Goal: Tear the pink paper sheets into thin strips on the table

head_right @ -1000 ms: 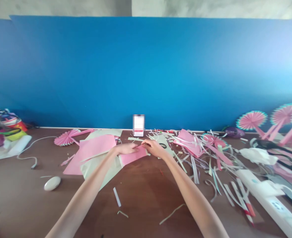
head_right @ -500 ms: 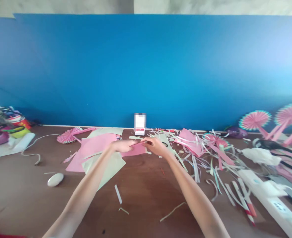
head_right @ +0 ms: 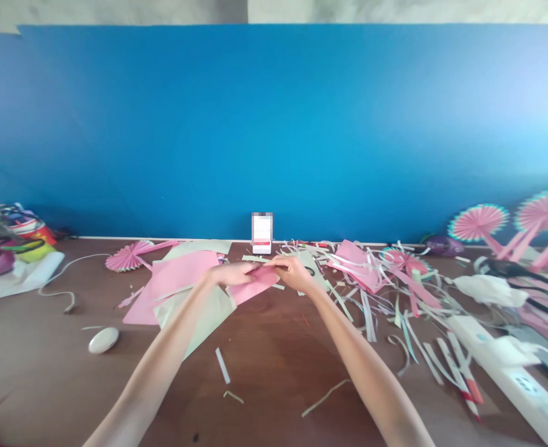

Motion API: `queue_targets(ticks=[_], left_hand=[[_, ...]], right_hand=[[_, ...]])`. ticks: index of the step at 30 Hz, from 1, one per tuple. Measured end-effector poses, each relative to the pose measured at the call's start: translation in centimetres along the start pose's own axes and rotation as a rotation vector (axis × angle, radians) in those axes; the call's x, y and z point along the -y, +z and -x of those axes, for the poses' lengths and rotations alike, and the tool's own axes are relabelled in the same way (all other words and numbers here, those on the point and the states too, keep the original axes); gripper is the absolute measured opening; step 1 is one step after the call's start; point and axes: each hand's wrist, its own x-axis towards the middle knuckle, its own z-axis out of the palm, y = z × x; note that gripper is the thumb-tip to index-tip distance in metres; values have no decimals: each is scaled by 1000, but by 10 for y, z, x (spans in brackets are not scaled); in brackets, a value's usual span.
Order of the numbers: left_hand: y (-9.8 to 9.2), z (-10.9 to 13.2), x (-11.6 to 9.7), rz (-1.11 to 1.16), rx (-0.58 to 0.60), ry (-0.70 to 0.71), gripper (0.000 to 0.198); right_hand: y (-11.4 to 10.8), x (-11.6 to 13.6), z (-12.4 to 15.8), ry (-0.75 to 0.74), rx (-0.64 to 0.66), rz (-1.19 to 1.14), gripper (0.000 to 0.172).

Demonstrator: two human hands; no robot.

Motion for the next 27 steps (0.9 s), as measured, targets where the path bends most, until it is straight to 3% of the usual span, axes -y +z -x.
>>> queue_targets(ticks=[3, 9, 16, 27], left_hand=[[4, -5, -1, 53, -91, 22, 42], [10, -13, 0, 116, -211, 38, 47], [13, -16, -2, 80, -240, 16, 48], [16, -16, -6, 44, -261, -25, 43]], right_hand=[[1, -4, -1, -36, -84, -47, 30], [1, -7, -2, -29, -131, -83, 31], [-11, -1, -1, 54, -7, -40, 35], [-13, -7, -3, 181, -74, 5, 30]])
